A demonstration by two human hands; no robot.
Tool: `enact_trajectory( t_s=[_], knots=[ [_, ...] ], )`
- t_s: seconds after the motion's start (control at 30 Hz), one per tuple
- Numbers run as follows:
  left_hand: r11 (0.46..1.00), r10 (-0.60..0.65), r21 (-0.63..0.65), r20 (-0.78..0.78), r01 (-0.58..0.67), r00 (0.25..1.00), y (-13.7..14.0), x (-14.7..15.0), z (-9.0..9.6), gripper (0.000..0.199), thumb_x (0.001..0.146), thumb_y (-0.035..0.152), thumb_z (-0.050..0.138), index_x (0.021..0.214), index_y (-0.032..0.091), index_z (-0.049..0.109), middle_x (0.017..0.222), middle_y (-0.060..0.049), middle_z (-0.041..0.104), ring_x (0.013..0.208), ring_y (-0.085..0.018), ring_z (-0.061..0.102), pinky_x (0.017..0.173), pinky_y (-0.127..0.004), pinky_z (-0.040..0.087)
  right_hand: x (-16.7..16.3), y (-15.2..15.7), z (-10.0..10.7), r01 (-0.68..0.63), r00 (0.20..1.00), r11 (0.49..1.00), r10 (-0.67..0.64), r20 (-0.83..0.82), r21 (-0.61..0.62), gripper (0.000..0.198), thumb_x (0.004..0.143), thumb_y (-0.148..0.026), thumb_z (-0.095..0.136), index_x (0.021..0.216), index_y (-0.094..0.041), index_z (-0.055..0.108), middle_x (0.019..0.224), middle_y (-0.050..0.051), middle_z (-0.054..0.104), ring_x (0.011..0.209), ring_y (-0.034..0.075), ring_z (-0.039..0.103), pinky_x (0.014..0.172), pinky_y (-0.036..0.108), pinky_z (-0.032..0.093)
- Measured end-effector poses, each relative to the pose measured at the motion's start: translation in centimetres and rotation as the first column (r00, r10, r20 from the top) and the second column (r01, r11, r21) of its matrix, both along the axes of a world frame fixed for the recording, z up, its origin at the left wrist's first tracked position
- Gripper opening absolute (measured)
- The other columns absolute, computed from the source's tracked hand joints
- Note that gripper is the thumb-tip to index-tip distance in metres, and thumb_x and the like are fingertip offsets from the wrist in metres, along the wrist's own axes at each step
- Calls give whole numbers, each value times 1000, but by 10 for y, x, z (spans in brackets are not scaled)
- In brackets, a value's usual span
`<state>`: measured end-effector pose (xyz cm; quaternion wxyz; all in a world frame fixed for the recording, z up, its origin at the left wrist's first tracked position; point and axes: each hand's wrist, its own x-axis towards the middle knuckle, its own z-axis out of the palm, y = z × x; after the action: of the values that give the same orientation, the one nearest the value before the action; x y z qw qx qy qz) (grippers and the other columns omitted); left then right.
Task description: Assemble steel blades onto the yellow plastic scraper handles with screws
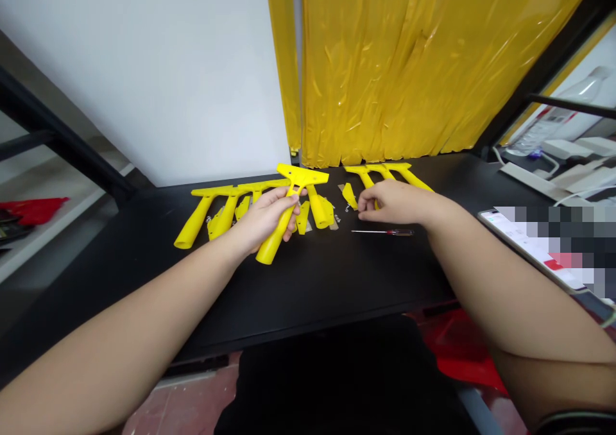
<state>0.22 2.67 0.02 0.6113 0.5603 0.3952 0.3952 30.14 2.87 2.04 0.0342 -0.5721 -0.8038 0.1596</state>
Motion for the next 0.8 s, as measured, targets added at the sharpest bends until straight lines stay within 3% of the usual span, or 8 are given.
enact_trajectory(
  t_s=[0.17, 0.27, 0.47, 0.67, 0.8],
  knots=[
    [1000, -18, 22, 5, 18, 1000, 0, 0, 0, 24, 101, 28, 64, 121, 14, 67, 83, 0, 62, 52, -10, 57, 39, -24, 46, -19, 8, -13, 35, 991, 943, -76, 111, 330, 21, 95, -27, 64, 102, -23, 83, 102, 10, 81, 95, 29, 71, 83, 40, 50],
    [999, -29, 32, -13, 30, 999, 0, 0, -1, 23, 101, 30, 65, 118, 15, 67, 82, 0, 61, 52, -10, 58, 39, -24, 46, -24, 17, -22, 5, 985, 893, -83, 153, 451, 32, 99, -27, 57, 116, -21, 83, 118, 13, 80, 115, 35, 65, 100, 46, 48],
    [999, -38, 32, -20, 38, 999, -1, 1, -3, 17, 101, 28, 64, 114, 17, 66, 86, -1, 61, 54, -10, 58, 39, -23, 46, -30, 32, -35, 45, 967, 926, -135, 216, 375, 48, 101, -52, 60, 136, -24, 78, 135, 15, 76, 133, 44, 55, 111, 61, 39],
    [998, -49, 46, -77, 53, 996, -2, 2, -2, 11, 102, 28, 62, 102, 17, 64, 81, 0, 58, 50, -10, 56, 38, -24, 45, -31, 30, -32, 88, 955, 942, -172, 242, 324, 38, 96, -41, 67, 128, -27, 80, 116, 12, 81, 123, 42, 63, 105, 57, 43],
    [997, -50, 57, -79, 55, 996, -1, 2, -4, 14, 103, 29, 62, 108, 17, 66, 84, -1, 59, 50, -10, 56, 38, -25, 45, -27, 26, -29, 69, 966, 946, -142, 214, 316, 31, 93, -37, 69, 120, -27, 81, 110, 10, 82, 116, 39, 67, 99, 53, 47]
  ],
)
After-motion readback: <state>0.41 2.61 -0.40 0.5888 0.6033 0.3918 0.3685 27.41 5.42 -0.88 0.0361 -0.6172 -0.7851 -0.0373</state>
